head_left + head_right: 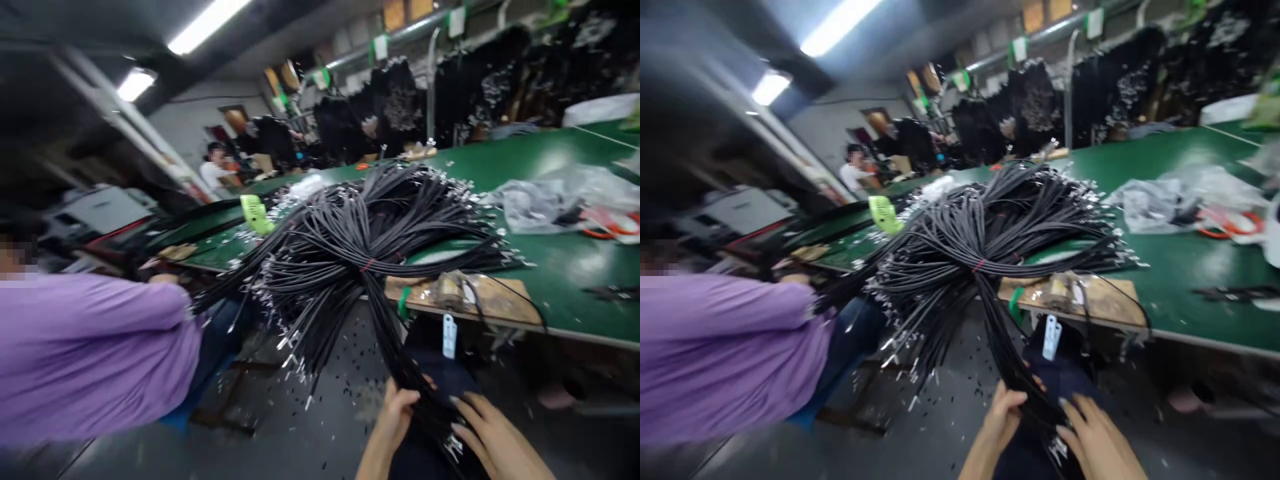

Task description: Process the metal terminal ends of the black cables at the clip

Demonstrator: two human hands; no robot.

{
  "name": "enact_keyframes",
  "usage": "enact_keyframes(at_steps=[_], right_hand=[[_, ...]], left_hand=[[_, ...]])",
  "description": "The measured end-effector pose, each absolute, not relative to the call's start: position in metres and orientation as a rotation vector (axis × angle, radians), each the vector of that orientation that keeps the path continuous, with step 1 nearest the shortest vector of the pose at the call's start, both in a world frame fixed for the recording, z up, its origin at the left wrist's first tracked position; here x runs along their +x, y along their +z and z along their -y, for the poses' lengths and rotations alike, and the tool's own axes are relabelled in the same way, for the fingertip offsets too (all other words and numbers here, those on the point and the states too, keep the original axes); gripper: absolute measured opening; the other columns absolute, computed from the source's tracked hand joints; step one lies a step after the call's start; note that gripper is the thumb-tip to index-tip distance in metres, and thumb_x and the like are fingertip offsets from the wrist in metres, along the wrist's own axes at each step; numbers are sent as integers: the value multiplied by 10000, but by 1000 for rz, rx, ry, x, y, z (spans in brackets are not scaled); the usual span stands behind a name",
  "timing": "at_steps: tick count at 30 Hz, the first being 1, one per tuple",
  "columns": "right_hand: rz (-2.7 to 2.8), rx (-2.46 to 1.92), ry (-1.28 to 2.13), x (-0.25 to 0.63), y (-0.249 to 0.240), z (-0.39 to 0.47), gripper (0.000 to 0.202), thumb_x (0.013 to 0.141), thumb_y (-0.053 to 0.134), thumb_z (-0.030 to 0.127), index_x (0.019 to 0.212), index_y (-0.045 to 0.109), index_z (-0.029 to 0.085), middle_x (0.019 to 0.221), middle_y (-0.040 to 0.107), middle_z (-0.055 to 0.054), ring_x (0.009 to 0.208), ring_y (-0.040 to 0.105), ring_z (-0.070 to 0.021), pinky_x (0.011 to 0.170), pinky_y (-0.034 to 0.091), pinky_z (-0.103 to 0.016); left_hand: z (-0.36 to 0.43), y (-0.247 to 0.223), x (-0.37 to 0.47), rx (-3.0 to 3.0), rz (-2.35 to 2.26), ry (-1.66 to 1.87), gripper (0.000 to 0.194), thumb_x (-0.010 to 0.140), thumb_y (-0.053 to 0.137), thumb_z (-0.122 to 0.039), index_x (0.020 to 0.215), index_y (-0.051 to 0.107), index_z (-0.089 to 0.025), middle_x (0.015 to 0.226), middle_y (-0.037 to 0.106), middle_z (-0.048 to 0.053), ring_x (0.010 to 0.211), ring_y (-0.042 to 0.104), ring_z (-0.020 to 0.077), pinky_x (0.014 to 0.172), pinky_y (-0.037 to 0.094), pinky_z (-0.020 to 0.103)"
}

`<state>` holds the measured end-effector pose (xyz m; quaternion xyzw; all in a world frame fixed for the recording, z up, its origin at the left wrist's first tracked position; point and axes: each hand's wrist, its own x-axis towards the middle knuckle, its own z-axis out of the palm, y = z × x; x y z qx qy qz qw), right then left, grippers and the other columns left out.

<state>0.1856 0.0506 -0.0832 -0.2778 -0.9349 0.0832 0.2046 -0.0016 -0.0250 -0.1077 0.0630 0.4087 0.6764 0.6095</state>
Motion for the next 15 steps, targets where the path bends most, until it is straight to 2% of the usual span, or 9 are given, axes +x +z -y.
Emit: enact_keyframes(at_steps=[1, 3, 5, 7, 9, 12, 13, 15], right_hand=[[2530, -653, 47, 185, -72, -58, 431, 953, 361, 394, 994, 707, 140, 998, 676, -108, 826, 676, -232, 641, 567, -315], [2392, -360, -63, 174, -36, -70, 317, 923, 450, 362, 1022, 673, 159, 1022, 667, -80, 839, 664, -198, 653, 551, -276], [2311, -163, -23, 150, 10, -81, 273, 908, 499, 304, 1124, 606, 176, 1070, 647, -56, 941, 625, -173, 800, 515, -261], [2348, -233, 23, 112, 51, -96, 335, 935, 453, 280, 1235, 527, 152, 1153, 601, -84, 1069, 558, -200, 919, 457, -315], [2410, -429, 49, 64, 80, -116, 449, 916, 500, 372, 1279, 484, 107, 1151, 574, -126, 1075, 523, -241, 915, 446, -369], [2646, -694, 42, -5, 97, -155, 610, 783, 577, 619, 1027, 592, 61, 996, 577, -161, 960, 535, -307, 794, 463, -415], [2688, -760, 56, -22, 97, -167, 623, 752, 589, 650, 959, 600, 63, 983, 570, -164, 959, 535, -318, 799, 456, -425], [2731, -837, 100, -43, 93, -186, 576, 718, 642, 614, 898, 597, 69, 993, 560, -169, 989, 529, -334, 814, 444, -425]], left_hand=[[22, -106, -1, 152, -930, 1580, 551, 608, 631, -110, 1146, 513, -119, 977, 669, 119, 953, 634, 249, 883, 446, 367], [17, -103, 1, 157, -913, 1631, 536, 586, 608, -86, 1115, 528, -113, 948, 669, 104, 919, 630, 214, 860, 442, 322], [15, -101, 5, 161, -906, 1677, 530, 571, 584, -67, 1097, 545, -108, 953, 666, 93, 903, 620, 188, 852, 437, 295], [16, -103, 8, 163, -902, 1708, 559, 550, 564, -60, 1107, 551, -103, 966, 664, 93, 906, 613, 186, 850, 435, 293], [17, -110, 9, 175, -902, 1706, 634, 513, 566, -62, 1146, 539, -101, 963, 666, 95, 903, 613, 195, 837, 434, 294], [18, -129, 8, 256, -912, 1646, 826, 447, 631, -66, 1258, 481, -114, 1018, 665, 99, 971, 608, 214, 838, 429, 278], [17, -135, 6, 289, -916, 1619, 901, 428, 675, -78, 1301, 453, -129, 1080, 651, 102, 1033, 595, 229, 872, 424, 285], [18, -143, 2, 345, -935, 1567, 1055, 390, 783, -143, 1370, 398, -200, 1204, 601, 92, 1167, 539, 259, 982, 391, 326]])
